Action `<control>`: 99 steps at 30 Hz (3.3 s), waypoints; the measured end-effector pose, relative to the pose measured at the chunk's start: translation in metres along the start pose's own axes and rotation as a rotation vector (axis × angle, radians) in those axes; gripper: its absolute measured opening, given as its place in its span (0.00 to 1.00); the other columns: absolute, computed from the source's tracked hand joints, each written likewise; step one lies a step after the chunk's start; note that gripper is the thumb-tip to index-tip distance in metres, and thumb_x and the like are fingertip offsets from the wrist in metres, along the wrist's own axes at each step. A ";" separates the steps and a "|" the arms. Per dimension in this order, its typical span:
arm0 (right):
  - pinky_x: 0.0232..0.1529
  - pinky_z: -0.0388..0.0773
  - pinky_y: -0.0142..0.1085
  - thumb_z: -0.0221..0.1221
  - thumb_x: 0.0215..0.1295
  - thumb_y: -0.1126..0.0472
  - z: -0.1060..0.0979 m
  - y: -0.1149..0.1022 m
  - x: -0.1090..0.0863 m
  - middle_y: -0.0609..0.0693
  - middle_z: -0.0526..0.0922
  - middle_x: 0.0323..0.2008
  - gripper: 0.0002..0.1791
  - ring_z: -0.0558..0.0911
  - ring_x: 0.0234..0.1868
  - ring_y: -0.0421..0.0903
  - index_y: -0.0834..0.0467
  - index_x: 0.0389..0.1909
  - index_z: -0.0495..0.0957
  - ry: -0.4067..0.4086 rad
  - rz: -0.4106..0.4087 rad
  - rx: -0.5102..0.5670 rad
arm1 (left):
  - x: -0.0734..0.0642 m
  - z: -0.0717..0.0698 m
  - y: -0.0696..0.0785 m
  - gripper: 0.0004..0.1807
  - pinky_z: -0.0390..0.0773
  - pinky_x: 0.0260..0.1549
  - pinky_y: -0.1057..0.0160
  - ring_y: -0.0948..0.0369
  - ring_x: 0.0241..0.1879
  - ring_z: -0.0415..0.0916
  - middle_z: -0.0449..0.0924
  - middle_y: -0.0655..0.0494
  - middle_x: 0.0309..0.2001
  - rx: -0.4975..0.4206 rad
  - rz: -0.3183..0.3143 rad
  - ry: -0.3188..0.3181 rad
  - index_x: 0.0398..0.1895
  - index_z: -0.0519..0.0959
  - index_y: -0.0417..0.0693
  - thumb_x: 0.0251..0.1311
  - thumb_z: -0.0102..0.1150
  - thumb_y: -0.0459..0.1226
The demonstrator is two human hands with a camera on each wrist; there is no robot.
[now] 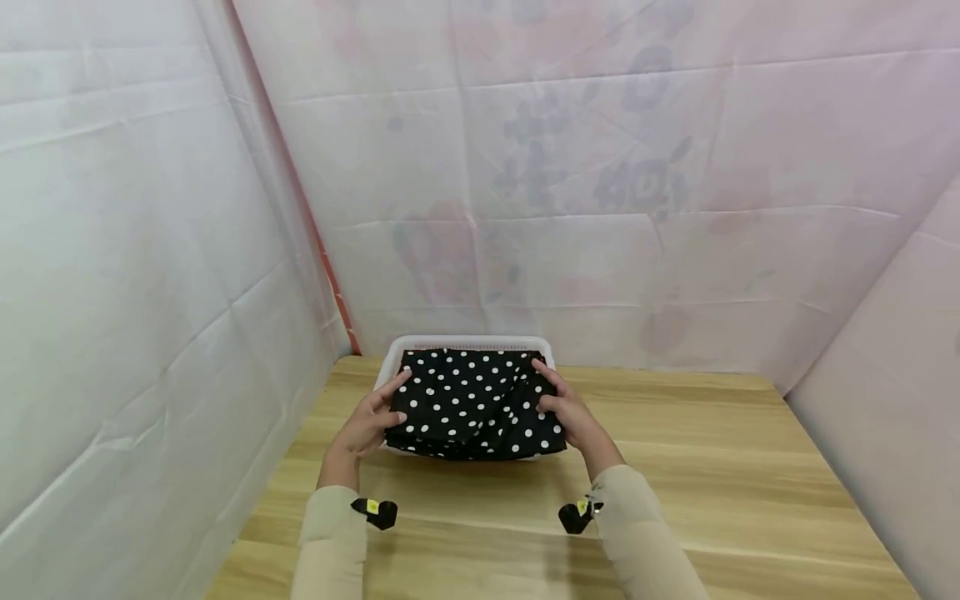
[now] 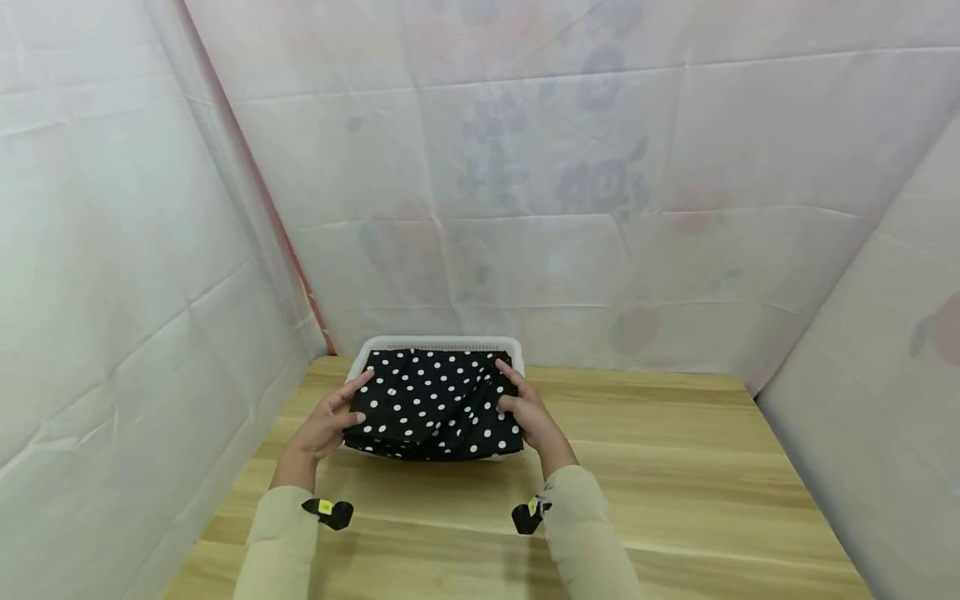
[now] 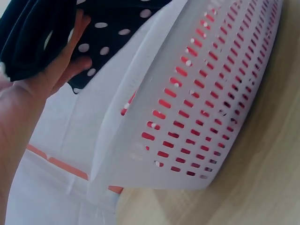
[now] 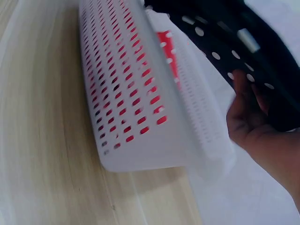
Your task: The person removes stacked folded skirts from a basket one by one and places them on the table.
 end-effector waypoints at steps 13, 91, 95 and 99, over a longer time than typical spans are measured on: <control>0.38 0.77 0.32 0.55 0.59 0.75 -0.010 -0.004 -0.022 0.57 0.59 0.66 0.33 0.75 0.45 0.42 0.62 0.67 0.61 0.024 -0.106 0.052 | -0.020 0.023 -0.006 0.39 0.73 0.49 0.63 0.60 0.58 0.64 0.39 0.38 0.71 -0.003 0.059 0.110 0.70 0.47 0.33 0.54 0.48 0.15; 0.27 0.79 0.33 0.38 0.67 0.77 -0.253 0.005 -0.115 0.44 0.82 0.38 0.30 0.81 0.32 0.41 0.45 0.44 0.84 0.178 -0.126 0.343 | 0.130 0.237 -0.134 0.44 0.66 0.52 0.65 0.62 0.53 0.65 0.67 0.55 0.57 0.784 -0.187 0.110 0.65 0.64 0.53 0.39 0.69 0.27; 0.31 0.79 0.34 0.36 0.66 0.78 -0.252 0.008 -0.108 0.42 0.80 0.40 0.32 0.80 0.35 0.41 0.45 0.44 0.83 0.121 -0.107 0.341 | 0.135 0.236 -0.148 0.44 0.66 0.54 0.64 0.60 0.58 0.63 0.65 0.51 0.61 0.838 -0.240 0.079 0.67 0.60 0.49 0.43 0.68 0.27; 0.30 0.79 0.33 0.44 0.65 0.77 -0.254 0.017 -0.105 0.39 0.80 0.37 0.28 0.79 0.33 0.39 0.41 0.38 0.84 0.213 -0.031 0.203 | 0.137 0.232 -0.162 0.39 0.68 0.51 0.64 0.57 0.55 0.66 0.69 0.48 0.56 0.856 -0.272 0.108 0.63 0.66 0.48 0.43 0.67 0.27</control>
Point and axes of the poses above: each hand's wrist, its own x-axis towards the middle knuckle, its own z-axis out of the palm, y = z × x, the point moved 5 cm from there along x, towards the middle knuckle
